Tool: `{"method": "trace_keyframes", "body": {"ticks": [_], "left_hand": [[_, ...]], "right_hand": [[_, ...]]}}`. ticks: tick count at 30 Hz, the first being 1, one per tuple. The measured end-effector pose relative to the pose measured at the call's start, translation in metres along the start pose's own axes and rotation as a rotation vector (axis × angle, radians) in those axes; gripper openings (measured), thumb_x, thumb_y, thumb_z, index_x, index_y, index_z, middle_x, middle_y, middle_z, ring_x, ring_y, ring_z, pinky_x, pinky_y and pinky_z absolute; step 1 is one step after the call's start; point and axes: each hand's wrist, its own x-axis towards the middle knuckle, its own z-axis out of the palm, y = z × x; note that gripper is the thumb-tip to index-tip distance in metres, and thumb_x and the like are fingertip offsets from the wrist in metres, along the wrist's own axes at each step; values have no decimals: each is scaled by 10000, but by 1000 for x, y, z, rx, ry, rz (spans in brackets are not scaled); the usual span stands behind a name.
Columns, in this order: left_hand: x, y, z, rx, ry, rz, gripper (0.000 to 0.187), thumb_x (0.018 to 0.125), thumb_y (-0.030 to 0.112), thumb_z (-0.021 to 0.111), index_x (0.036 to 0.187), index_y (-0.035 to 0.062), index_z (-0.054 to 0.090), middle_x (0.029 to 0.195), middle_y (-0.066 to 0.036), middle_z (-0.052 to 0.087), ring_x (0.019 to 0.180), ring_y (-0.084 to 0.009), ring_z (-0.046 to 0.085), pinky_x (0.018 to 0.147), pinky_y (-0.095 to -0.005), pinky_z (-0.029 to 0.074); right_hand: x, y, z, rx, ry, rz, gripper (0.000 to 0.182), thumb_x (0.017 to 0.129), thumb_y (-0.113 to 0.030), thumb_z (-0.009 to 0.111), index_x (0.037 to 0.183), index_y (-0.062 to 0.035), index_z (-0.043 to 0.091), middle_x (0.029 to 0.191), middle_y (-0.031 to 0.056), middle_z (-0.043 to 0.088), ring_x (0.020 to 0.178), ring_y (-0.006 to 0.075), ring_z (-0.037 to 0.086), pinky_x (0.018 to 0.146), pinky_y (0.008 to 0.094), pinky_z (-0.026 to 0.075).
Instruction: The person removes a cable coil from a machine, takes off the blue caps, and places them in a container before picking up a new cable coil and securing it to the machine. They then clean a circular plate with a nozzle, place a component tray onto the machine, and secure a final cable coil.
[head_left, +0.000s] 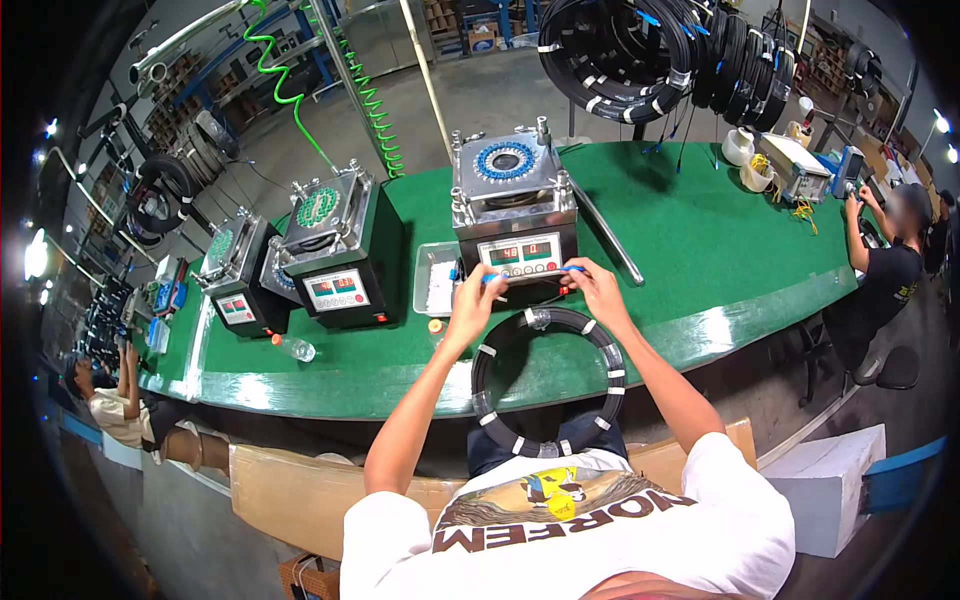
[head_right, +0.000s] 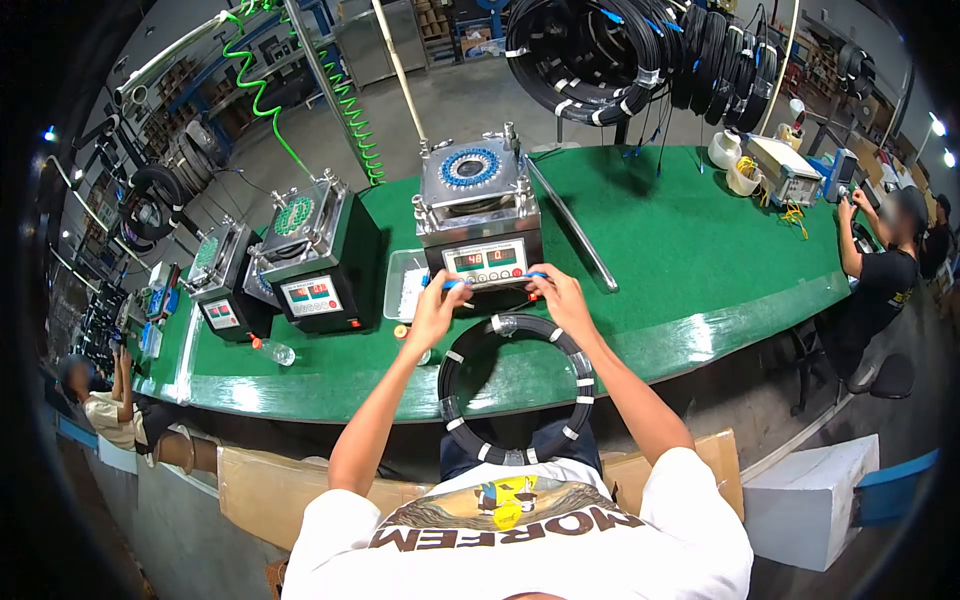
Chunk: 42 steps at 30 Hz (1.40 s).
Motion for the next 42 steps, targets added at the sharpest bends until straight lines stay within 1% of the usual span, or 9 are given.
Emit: {"method": "trace_keyframes", "body": {"ticks": [4,9,12,15,19,22,26,32,42], "left_hand": [[21,35,9,-54,-180,-61,234,1032,217,636,1103,-5,608,1029,-131,702,940,-181,710,800,-324,558],[11,78,20,316,111,254,164,885,134,776,956,-8,733,946,-123,648,867,-233,657,740,-354,520],[7,73,28,363,234,533,206,829,90,819,1006,4,756,1019,-112,686,907,-250,683,789,-363,535],[8,79,34,33,229,334,180,833,88,815,989,13,766,1062,-112,722,987,-250,711,857,-356,543],[12,55,38,-381,107,-16,96,889,72,785,973,26,776,1053,-7,737,929,-79,684,753,-228,533],[13,46,41,-230,121,18,140,937,90,751,1049,9,773,922,24,707,808,-6,607,660,-166,461],[7,37,48,-335,133,19,174,929,114,766,1071,16,788,811,26,658,688,-14,477,573,-220,363],[-3,21,34,-465,68,-178,252,1027,174,653,1206,14,732,887,-5,716,799,-35,598,721,-213,477],[-3,26,54,-615,155,-62,159,980,80,701,1105,-12,732,974,-34,717,885,-85,647,831,-245,531]], "right_hand": [[15,-3,18,-49,-47,-70,167,1021,-85,598,1151,9,645,935,102,736,756,113,638,679,303,509],[20,-60,17,-185,-30,-185,168,999,-57,625,1149,9,662,924,99,732,743,100,620,659,295,491],[27,-59,21,242,-119,-41,144,1001,-58,644,1129,7,661,1061,85,724,878,130,681,784,269,541],[29,-58,20,295,-176,12,155,1007,-67,645,1149,-4,641,1073,70,710,929,117,679,818,267,553],[20,-55,30,214,-188,20,289,1030,-55,594,1317,-19,593,1022,45,678,880,85,649,768,234,538],[12,-57,32,201,-212,143,476,1050,-69,562,1518,-79,473,936,12,609,770,62,549,690,228,500],[11,-45,33,163,-199,37,506,1059,-157,575,1547,-99,455,872,-34,535,740,65,464,681,208,425],[11,-44,29,361,-159,91,439,1052,-203,604,1459,-45,563,853,-48,495,751,55,444,659,211,392],[7,-38,46,387,-37,171,287,1010,-190,682,1198,23,724,935,-41,534,744,24,443,608,211,353]]}}
